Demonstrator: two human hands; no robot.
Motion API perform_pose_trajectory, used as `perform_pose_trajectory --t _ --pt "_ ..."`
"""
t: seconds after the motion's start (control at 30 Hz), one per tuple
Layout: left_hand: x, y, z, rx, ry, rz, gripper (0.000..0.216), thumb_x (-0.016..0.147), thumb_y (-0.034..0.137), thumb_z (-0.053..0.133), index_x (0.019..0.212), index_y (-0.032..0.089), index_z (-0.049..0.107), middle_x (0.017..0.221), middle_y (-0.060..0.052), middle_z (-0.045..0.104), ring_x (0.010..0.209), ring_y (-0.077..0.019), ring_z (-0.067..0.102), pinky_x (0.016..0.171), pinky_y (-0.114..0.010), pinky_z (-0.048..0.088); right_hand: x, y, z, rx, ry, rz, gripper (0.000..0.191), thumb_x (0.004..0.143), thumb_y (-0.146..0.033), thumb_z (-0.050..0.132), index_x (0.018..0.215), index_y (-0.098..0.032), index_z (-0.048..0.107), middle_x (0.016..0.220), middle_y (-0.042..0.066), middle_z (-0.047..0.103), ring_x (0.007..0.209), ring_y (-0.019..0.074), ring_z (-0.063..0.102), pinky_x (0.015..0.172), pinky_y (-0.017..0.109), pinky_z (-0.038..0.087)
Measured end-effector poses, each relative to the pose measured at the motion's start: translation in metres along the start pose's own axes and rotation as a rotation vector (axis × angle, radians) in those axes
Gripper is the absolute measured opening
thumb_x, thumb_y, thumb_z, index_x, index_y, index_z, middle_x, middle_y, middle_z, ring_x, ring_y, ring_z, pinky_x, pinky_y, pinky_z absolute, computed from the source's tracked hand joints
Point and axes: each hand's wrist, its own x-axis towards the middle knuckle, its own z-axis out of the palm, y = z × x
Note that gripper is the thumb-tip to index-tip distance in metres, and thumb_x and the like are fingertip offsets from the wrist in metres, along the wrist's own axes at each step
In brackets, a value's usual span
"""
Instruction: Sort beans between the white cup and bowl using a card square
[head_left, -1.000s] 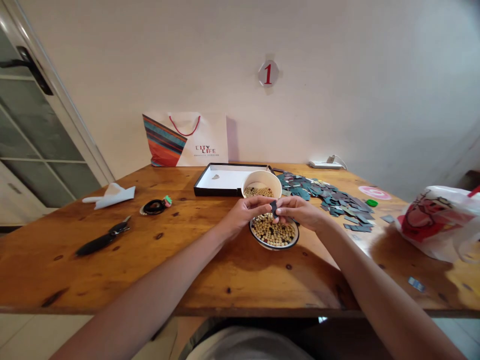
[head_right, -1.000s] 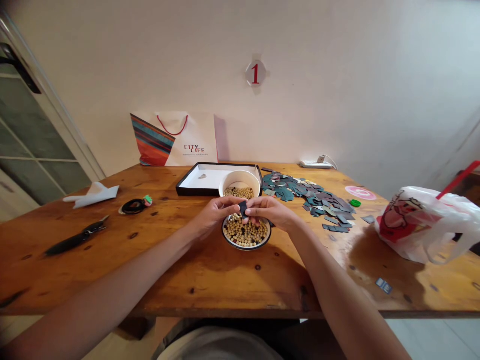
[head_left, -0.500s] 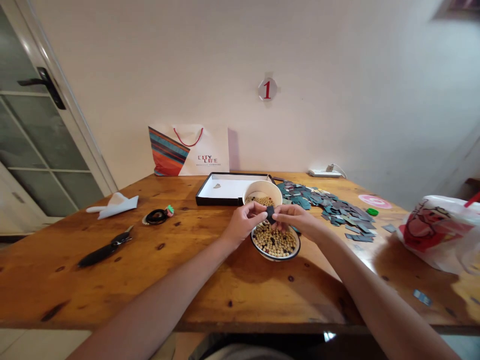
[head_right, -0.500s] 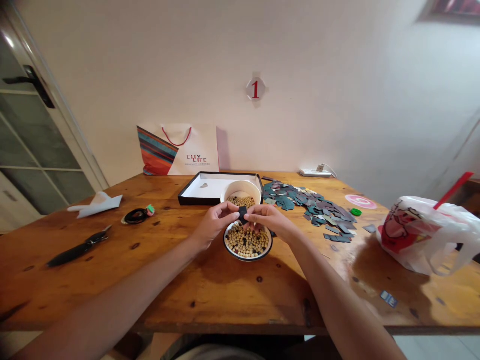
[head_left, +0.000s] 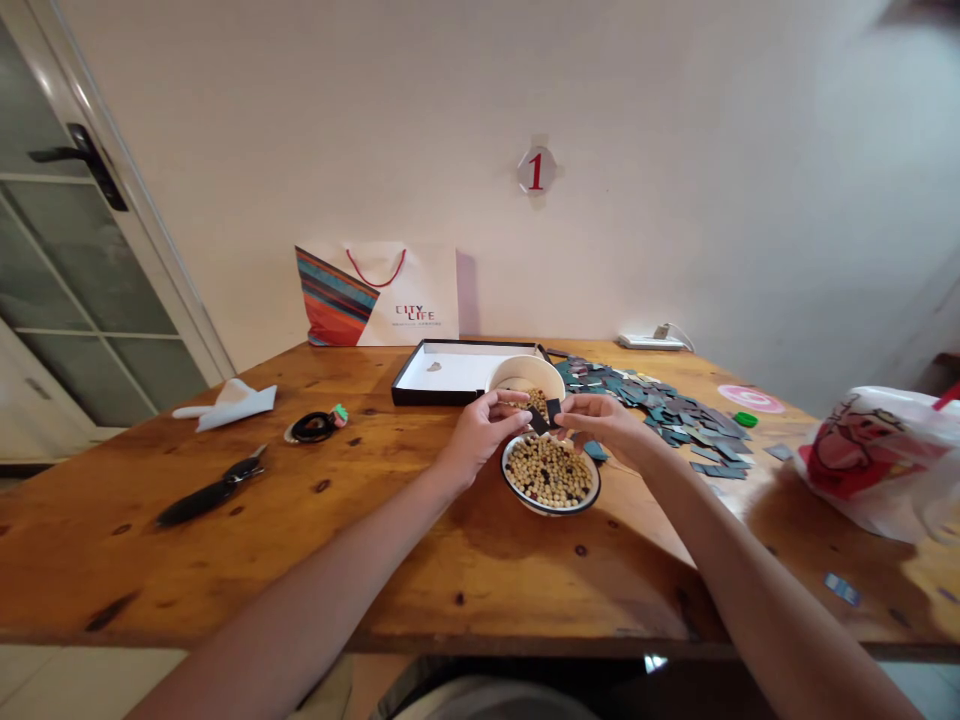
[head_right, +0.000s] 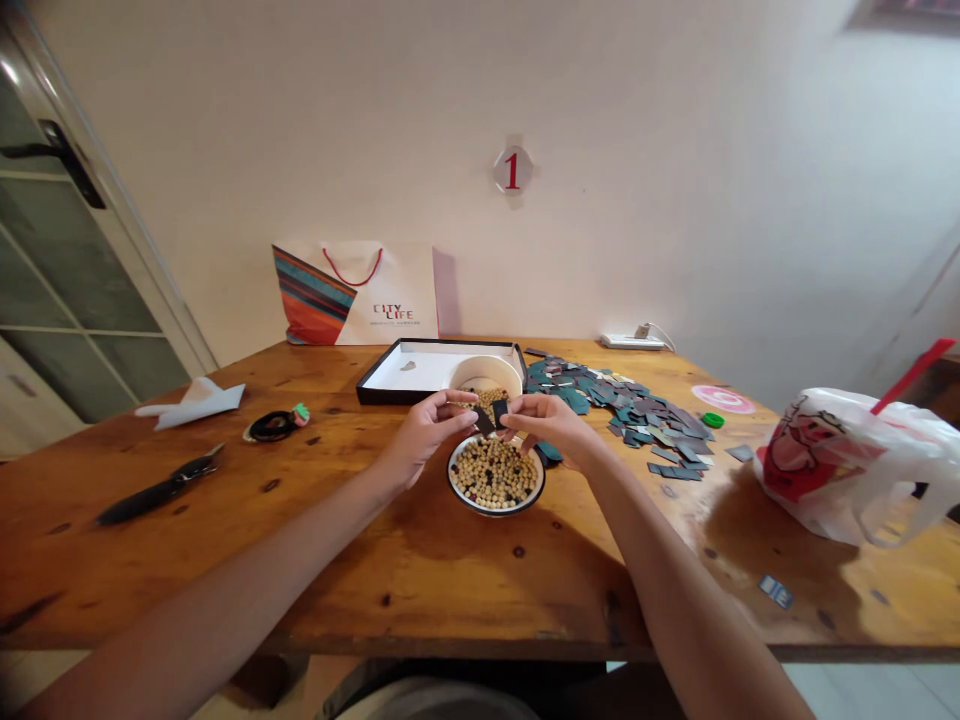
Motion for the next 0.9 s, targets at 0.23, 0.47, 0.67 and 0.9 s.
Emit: perform_pose_trajectory --t 0.23,0.47,0.67,0.9 --pt "0.0012 -0.0062 -0.0012 0.109 -0.032 0.041 0.03 0.062 0.023 0.066 0.09 0.016 0.056 0.067 0.002 0.056 0.065 -0.0103 0.055 0.067 -0.024 0.044 -0.001 -0.0027 0.0032 -0.041 -0.05 0.061 0.026 0.065 -0.033 0.068 0.08 -0.014 0.058 0.069 0.001 0.06 0.065 0.0117 0.06 0.054 0.021 0.052" --pt "0.0008 -0.0057 0.0006 0.141 -0.005 0.059 0.025 0.061 0.023 0.065 0.083 0.016 0.055 0.064 0.003 0.054 0.063 -0.0102 0.053 0.065 -0.023 0.042 -0.0003 -0.0013 0.004 -0.053 -0.06 0.089 0.025 0.064 -0.033 0.068 0.081 -0.016 0.061 0.071 0.001 0.063 0.064 0.0115 0.061 0.055 0.022 0.053" --pt "0.0007 -0.0055 0.0006 0.138 0.002 0.083 0.022 0.061 0.022 0.064 0.078 0.016 0.053 0.062 0.004 0.052 0.06 -0.0096 0.051 0.063 -0.023 0.041 -0.0004 -0.0013 0.0043 -0.072 -0.052 0.067 0.023 0.066 -0.032 0.067 0.081 -0.016 0.06 0.068 0.001 0.061 0.063 0.0109 0.06 0.054 0.022 0.053" --pt "0.001 -0.0064 0.0005 0.141 0.008 0.079 0.021 0.061 0.021 0.064 0.077 0.016 0.052 0.062 0.004 0.051 0.059 -0.0091 0.05 0.061 -0.022 0.04 -0.0008 -0.0032 0.006 -0.064 -0.027 0.073 0.025 0.063 -0.031 0.068 0.081 -0.015 0.059 0.068 0.001 0.06 0.062 0.0103 0.059 0.053 0.021 0.053"
